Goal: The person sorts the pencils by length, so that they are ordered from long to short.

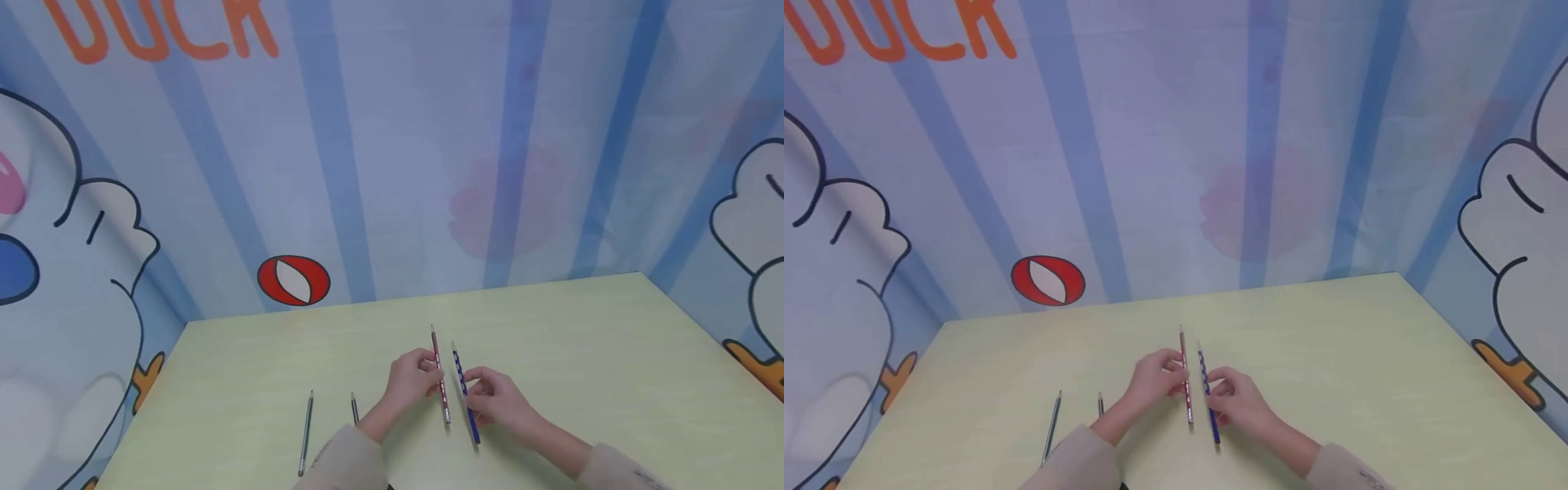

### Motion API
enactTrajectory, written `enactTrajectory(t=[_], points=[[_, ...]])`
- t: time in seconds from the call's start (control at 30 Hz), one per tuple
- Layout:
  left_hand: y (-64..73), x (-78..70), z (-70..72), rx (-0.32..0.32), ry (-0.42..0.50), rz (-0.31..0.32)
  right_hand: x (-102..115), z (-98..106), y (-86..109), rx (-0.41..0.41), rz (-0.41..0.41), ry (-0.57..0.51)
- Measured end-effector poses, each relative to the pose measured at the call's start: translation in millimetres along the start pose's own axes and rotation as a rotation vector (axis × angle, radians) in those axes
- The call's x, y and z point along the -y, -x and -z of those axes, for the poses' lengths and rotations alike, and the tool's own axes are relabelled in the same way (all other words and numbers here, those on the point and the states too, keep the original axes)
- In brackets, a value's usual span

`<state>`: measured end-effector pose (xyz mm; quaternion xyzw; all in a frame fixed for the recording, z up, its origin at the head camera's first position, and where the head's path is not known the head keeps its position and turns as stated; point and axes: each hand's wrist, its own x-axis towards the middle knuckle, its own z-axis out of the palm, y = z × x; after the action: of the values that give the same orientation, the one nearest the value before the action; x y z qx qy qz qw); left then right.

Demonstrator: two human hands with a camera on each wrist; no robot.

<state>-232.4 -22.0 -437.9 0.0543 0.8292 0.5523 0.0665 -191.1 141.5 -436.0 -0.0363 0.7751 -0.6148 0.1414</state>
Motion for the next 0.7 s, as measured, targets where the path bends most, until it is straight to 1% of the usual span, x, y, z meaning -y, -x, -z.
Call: enactTrajectory(t=[0.1, 0.2, 0.4, 0.7], points=[[-7.8, 1.1, -8.4, -0.007, -0.03, 0.031, -1, 6, 2.4, -0.027, -0.015, 0.015], [-13.4, 1.9, -15.7, -0.013, -0.074, 0.043, -3, 12, 4.4, -0.043, -0.016, 0.025], [-19.3, 2.2, -24.4, -0.012, -0.147, 0.07, -7, 18, 5.6, -0.061, -0.018, 0.027], [-23.6, 5.6, -32.4, -0.058, -0.255, 0.054, -10, 20, 6.3, -0.063, -0.033, 0.01]])
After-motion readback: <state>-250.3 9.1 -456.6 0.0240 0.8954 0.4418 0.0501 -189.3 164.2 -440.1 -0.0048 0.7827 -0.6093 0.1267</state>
